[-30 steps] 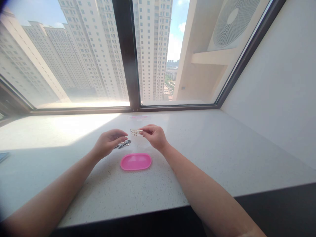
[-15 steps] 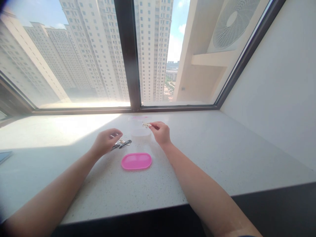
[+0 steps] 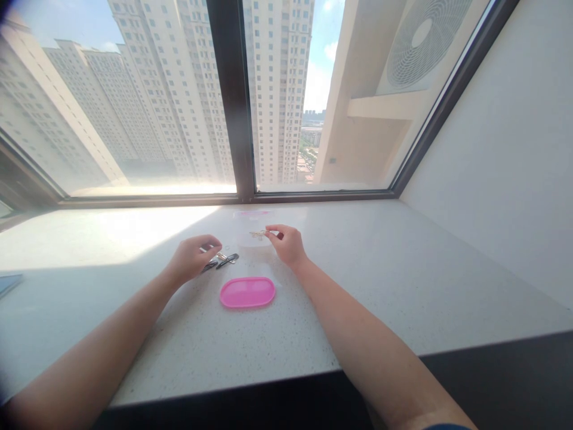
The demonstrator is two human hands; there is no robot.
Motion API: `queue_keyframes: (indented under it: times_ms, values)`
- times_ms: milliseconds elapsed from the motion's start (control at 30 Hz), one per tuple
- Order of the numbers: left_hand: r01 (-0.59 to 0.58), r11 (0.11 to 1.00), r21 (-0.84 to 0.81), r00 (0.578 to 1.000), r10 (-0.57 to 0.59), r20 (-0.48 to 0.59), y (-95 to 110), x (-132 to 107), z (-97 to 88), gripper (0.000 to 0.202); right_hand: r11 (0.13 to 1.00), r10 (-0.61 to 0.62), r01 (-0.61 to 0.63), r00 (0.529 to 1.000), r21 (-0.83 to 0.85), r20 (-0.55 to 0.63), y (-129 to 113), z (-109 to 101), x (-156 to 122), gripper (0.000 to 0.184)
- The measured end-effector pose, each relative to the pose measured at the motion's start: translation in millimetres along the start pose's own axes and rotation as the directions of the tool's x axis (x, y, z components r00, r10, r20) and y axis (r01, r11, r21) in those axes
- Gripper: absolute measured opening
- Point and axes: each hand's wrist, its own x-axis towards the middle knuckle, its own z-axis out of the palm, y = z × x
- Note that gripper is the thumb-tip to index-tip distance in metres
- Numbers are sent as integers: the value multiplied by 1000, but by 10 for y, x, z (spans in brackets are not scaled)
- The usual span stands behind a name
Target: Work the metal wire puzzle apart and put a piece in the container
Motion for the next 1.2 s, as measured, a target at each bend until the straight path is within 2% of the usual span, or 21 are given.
queue_keyframes:
  times_ms: [233,400,500,567,700,733,800,867,933,1033,1200]
  values:
    - [-9,1000,18,1000,10,-13,-16,1,-10,23,1000,-13,12,999,12,46,8,0,3,33]
    - [14,1000,7,1000,-14,-9,5,8,-24,23,998,-31,26,995,57,94,22,14,10,44]
    - [20,1000,0,1000,-20,2,10,7,-26,24,997,-68,64,993,38,98,13,12,8,46]
    - [20,1000,0,1000,-20,4,7,5,-23,24,992,-130,129,989,17,70,-13,-6,6,42]
    - [15,1000,-15,1000,-15,1,4,1,-18,24,973,-222,221,975,-64,-14,-91,-85,0,18]
    - [14,1000,-20,1000,-14,2,5,1,-18,24,971,-224,224,974,-84,16,-103,-106,-4,14]
    - [10,1000,-24,1000,-10,4,8,0,-18,24,967,-203,225,964,-121,170,-103,-136,-15,8]
    - [3,1000,-23,1000,-3,2,7,1,-20,24,962,-154,218,932,-166,329,-79,-146,-28,10]
    - [-3,1000,-22,1000,3,-6,6,1,-21,24,954,-113,216,901,-208,418,-49,-140,-37,12]
    - [0,1000,-20,1000,-1,-8,9,2,-24,24,944,-101,230,883,-235,459,-32,-125,-39,3]
    - [12,1000,-27,1000,-12,7,29,-2,-29,24,937,-99,244,872,-249,480,-26,-140,-18,8]
